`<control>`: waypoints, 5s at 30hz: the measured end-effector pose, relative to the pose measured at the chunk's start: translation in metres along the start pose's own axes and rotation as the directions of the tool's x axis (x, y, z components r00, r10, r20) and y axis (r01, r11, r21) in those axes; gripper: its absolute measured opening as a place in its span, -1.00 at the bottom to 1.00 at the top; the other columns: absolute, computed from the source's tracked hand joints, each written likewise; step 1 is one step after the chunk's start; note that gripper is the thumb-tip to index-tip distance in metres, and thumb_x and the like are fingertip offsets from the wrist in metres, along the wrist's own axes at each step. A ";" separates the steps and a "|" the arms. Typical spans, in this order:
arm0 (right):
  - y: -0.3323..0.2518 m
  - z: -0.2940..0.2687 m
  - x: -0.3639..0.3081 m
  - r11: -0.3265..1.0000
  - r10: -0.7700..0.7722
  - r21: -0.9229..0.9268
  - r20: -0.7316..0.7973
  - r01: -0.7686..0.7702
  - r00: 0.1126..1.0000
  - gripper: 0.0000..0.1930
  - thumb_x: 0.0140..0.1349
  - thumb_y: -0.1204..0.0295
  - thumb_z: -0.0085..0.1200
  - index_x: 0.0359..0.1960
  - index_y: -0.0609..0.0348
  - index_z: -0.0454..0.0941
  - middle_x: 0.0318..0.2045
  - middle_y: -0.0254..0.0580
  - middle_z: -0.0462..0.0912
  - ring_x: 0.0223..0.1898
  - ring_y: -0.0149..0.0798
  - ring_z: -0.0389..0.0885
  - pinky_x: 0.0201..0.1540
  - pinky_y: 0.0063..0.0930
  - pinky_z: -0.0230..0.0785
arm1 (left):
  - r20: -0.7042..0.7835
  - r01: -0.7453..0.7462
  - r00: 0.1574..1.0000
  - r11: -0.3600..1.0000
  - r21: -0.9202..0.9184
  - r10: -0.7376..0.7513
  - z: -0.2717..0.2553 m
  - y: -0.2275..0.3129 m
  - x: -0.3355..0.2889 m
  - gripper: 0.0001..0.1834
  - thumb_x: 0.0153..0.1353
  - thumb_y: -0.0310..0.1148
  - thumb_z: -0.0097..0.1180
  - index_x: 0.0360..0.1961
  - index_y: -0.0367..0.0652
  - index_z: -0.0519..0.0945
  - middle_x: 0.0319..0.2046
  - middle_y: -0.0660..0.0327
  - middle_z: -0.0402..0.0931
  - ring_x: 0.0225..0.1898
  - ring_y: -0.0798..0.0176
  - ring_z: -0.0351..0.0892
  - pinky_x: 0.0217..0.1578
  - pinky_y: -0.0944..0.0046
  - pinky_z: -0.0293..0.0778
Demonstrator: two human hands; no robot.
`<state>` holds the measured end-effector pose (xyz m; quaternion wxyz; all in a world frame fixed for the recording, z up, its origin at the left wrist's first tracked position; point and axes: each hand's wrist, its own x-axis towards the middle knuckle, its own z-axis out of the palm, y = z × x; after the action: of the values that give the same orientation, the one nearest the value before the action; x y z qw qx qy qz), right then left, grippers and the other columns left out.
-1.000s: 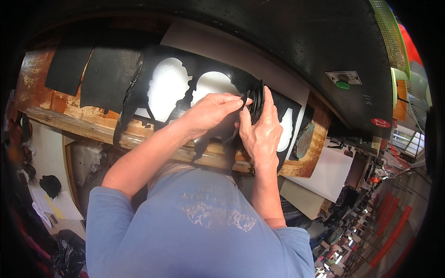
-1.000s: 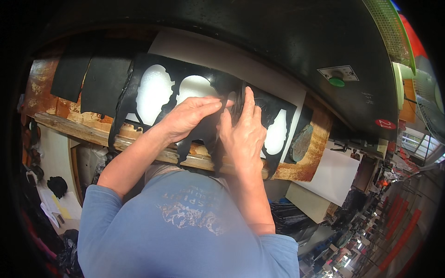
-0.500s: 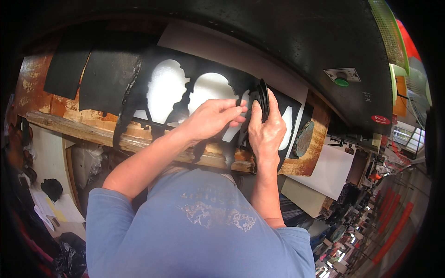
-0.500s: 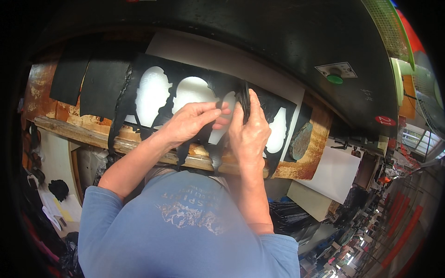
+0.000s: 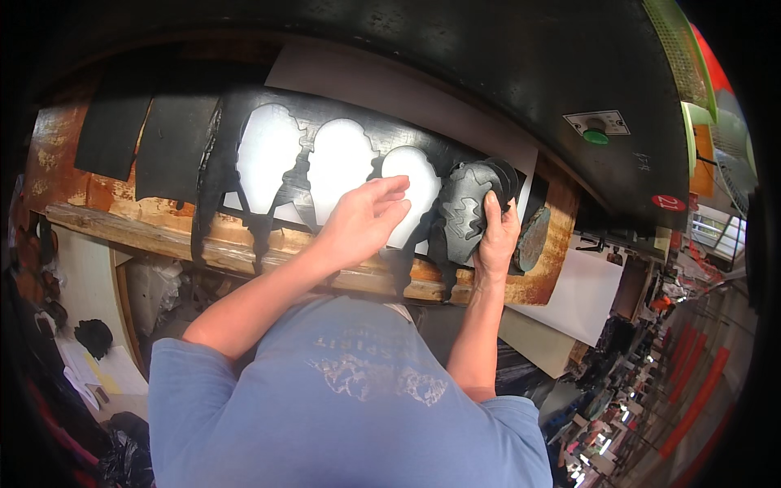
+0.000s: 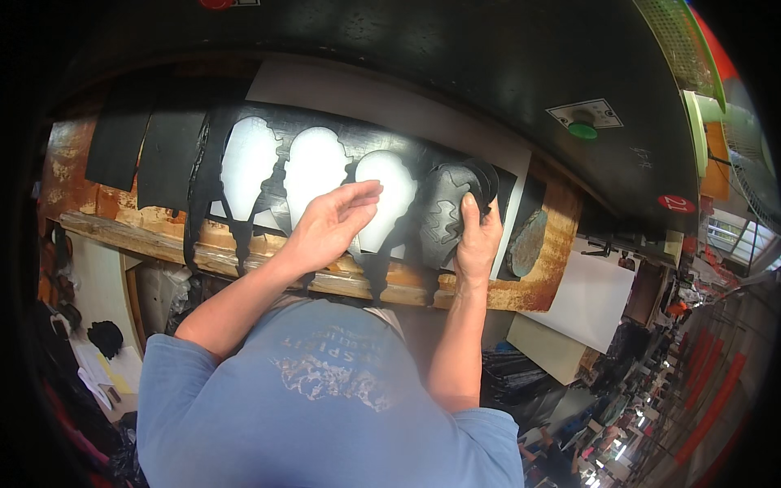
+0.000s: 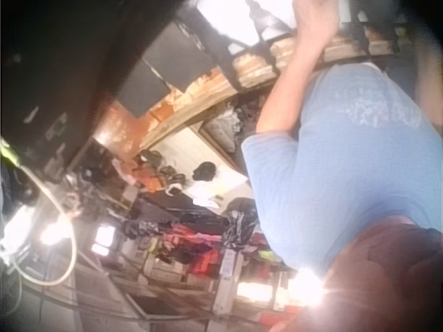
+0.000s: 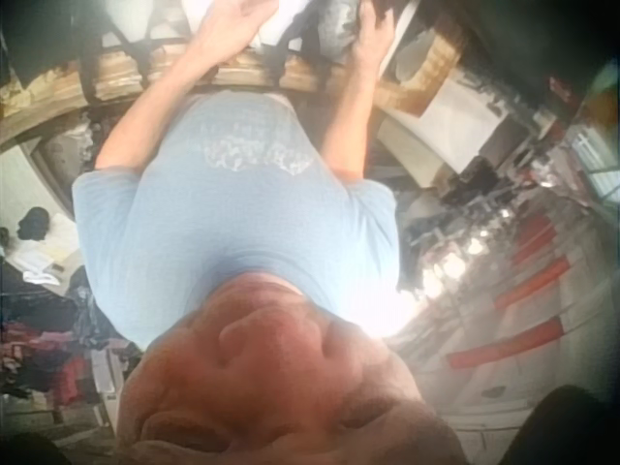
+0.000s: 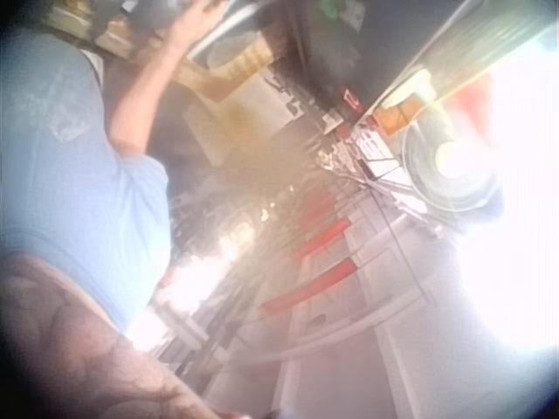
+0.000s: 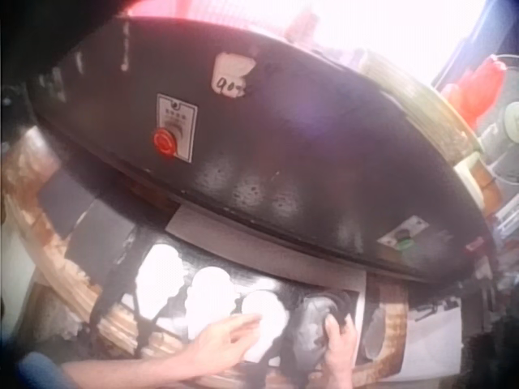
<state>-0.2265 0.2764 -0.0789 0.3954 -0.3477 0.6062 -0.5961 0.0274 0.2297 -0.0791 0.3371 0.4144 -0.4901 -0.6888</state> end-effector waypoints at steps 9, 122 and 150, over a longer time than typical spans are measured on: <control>-0.007 -0.051 0.007 0.952 0.193 0.258 -0.085 -0.166 0.978 -0.63 0.56 0.22 0.20 0.21 0.21 0.62 0.01 -0.18 0.80 -0.07 -0.28 0.80 0.05 -0.32 0.69 | 0.073 0.303 0.951 0.855 -0.421 -0.301 -0.022 0.007 0.024 -0.45 0.63 -0.26 0.11 0.44 -0.47 0.46 0.34 -0.16 0.58 0.33 0.00 0.66 0.37 0.08 0.60; -0.053 -0.018 0.004 0.652 -0.171 -0.753 -0.259 -0.088 0.951 -0.53 0.54 0.11 0.16 0.11 0.37 0.61 -0.10 0.29 0.80 -0.04 0.25 0.79 0.06 0.01 0.56 | 0.453 -0.518 0.820 0.789 0.330 0.349 0.124 -0.043 0.022 -0.38 0.48 -0.50 0.06 0.52 -0.44 0.32 0.59 -0.27 0.19 0.57 -0.40 0.20 0.58 -0.17 0.20; -0.045 0.010 -0.031 0.989 -0.019 -0.144 0.043 0.025 0.999 -0.48 0.43 0.44 0.36 0.36 0.24 0.50 0.17 -0.20 0.69 0.16 -0.33 0.65 0.28 -0.39 0.49 | 0.108 -0.044 0.989 0.912 -0.407 0.096 0.094 -0.015 0.038 -0.27 0.71 0.14 -0.18 0.67 -0.07 0.13 0.58 0.07 0.21 0.52 0.11 0.31 0.51 0.08 0.29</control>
<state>-0.2057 0.2971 -0.0314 0.3751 -0.3943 0.6358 -0.5474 -0.0742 0.2379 -0.0857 0.4084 0.2737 -0.3723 -0.7872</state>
